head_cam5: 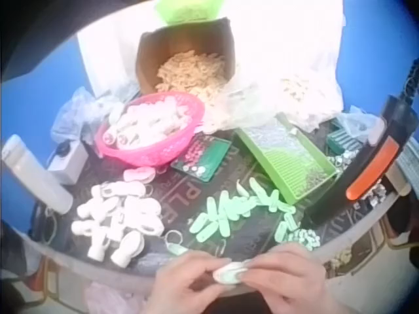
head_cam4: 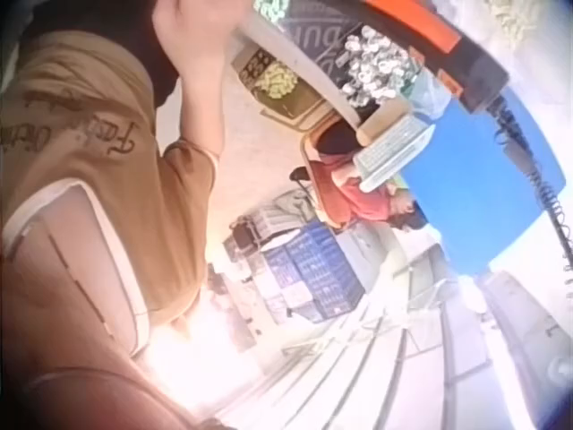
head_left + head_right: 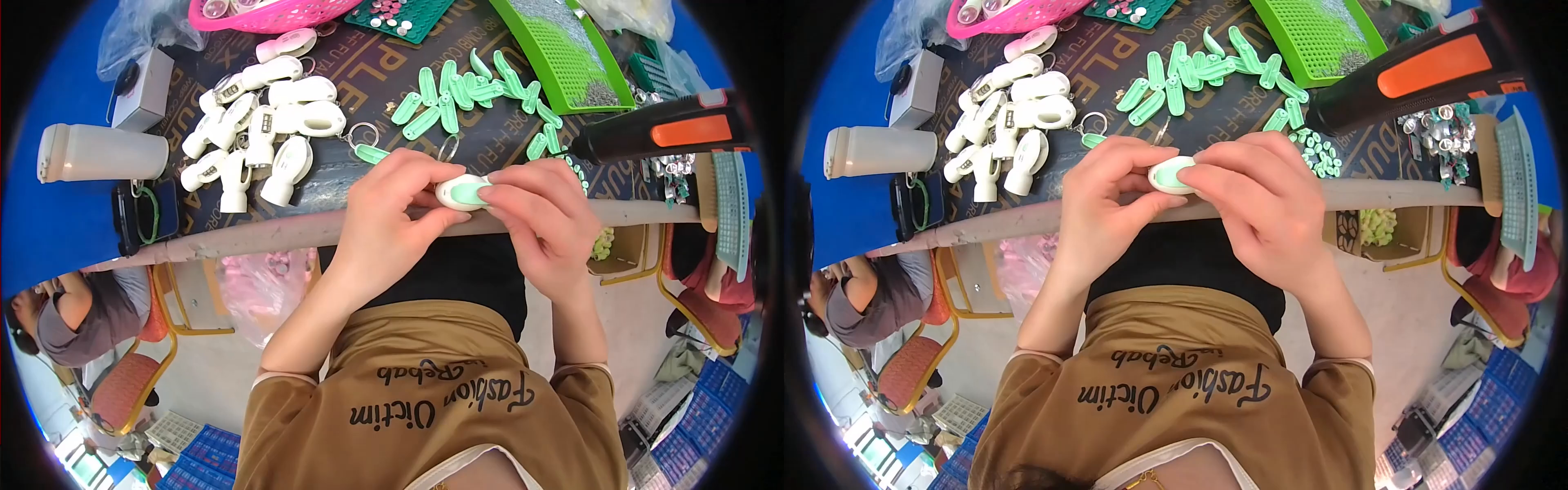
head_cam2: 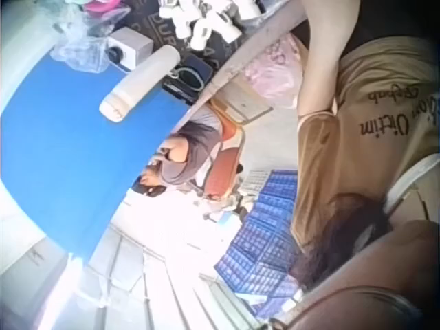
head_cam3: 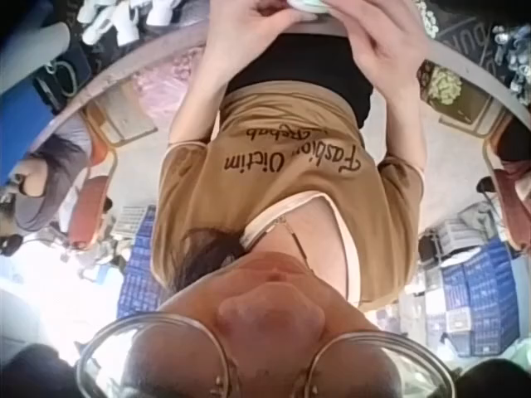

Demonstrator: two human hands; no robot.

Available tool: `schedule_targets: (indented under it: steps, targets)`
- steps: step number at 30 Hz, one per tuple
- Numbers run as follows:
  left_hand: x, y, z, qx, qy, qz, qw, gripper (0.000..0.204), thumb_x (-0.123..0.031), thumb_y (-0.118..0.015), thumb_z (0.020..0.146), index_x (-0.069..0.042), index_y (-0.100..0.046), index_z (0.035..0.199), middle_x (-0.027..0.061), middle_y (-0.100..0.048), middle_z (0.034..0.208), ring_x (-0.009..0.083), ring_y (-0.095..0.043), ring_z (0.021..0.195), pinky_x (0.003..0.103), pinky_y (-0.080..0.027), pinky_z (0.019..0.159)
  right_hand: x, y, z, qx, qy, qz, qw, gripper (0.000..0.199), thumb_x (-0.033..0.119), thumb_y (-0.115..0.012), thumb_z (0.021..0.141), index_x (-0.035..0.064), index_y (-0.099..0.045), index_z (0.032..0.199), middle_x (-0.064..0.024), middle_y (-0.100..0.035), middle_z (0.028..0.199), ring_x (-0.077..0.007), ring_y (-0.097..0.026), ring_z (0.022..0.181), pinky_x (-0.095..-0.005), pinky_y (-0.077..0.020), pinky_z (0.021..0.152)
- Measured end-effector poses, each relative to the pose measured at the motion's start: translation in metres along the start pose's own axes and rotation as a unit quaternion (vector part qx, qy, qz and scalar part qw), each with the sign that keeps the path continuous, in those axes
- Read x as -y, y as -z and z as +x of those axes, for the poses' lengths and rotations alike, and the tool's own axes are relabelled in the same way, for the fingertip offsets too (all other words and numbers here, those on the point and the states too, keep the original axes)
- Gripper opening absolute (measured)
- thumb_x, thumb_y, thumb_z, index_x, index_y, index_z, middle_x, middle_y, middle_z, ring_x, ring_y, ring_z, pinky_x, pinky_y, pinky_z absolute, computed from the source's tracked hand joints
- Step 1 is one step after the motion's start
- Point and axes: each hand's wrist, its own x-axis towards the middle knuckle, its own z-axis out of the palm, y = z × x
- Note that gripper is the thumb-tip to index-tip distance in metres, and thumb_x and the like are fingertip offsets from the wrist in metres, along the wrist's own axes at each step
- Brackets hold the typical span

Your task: Assembling small plastic flashlight keychains by putting parts together and using an electric screwdriver at a workbench.

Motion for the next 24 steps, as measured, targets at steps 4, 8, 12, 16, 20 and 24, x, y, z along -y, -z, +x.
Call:
schedule_targets:
  steps: [4,8,12,16,20,24]
  targets:
    - [-0.004,-0.001,0.0,-0.008,0.009,-0.005,1.0,0.033,0.01,-0.071,0.076,0.003,-0.065,0.107,0.009,-0.058,0.103,0.0167,-0.067,0.089,0.026,-0.06,0.075,-0.002,-0.003,0.002,0.018,0.045,-0.034,0.998,0.034,-0.003,-0.067,0.063,0.0076,-0.07,0.095,-0.0047,-0.064,0.093,-0.0258,-0.058,0.078,-0.0334,-0.0489,0.064]
    - [-0.005,0.0,0.001,-0.016,0.018,-0.001,1.0,0.032,0.009,-0.071,0.075,0.004,-0.065,0.106,0.0082,-0.058,0.102,0.0161,-0.067,0.088,0.025,-0.06,0.075,-0.001,-0.004,0.006,0.025,0.063,-0.05,0.996,0.033,-0.003,-0.067,0.063,0.0073,-0.07,0.094,-0.0053,-0.063,0.091,-0.0266,-0.057,0.077,-0.0336,-0.0489,0.063]
    - [-0.002,-0.001,-0.002,-0.026,0.016,-0.01,0.999,0.032,0.009,-0.072,0.075,0.004,-0.065,0.106,0.0086,-0.058,0.102,0.0159,-0.067,0.087,0.025,-0.06,0.076,-0.008,-0.005,0.009,0.045,0.059,-0.024,0.997,0.031,-0.002,-0.067,0.063,0.0076,-0.07,0.093,-0.0059,-0.062,0.091,-0.0263,-0.058,0.077,-0.033,-0.0494,0.064]
    - [0.001,-0.002,-0.002,-0.026,0.016,0.0,1.0,0.033,0.01,-0.072,0.074,0.004,-0.065,0.107,0.0093,-0.058,0.102,0.0163,-0.067,0.088,0.026,-0.06,0.077,-0.012,-0.006,0.007,0.058,0.04,0.023,0.997,0.03,-0.002,-0.069,0.066,0.0076,-0.069,0.094,-0.007,-0.063,0.093,-0.0254,-0.059,0.077,-0.0334,-0.0494,0.064]
    - [0.003,0.002,-0.003,-0.02,-0.002,0.035,0.999,0.037,0.007,-0.074,0.073,0.002,-0.065,0.109,0.0086,-0.059,0.098,0.0148,-0.067,0.085,0.025,-0.059,0.074,-0.013,-0.02,-0.004,0.042,-0.053,0.11,0.992,0.03,-0.004,-0.068,0.07,0.008,-0.067,0.097,-0.0078,-0.063,0.096,-0.0263,-0.061,0.08,-0.0349,-0.0495,0.066]
    - [-0.018,0.019,-0.01,-0.014,0.002,0.265,0.964,0.044,-0.007,-0.081,0.069,-0.002,-0.066,0.11,0.0083,-0.059,0.092,0.0127,-0.062,0.069,0.025,-0.052,0.061,-0.016,-0.017,-0.003,0.065,-0.024,0.049,0.996,0.031,-0.007,-0.066,0.07,0.0077,-0.067,0.097,-0.0087,-0.063,0.097,-0.0273,-0.061,0.082,-0.0355,-0.0495,0.067]
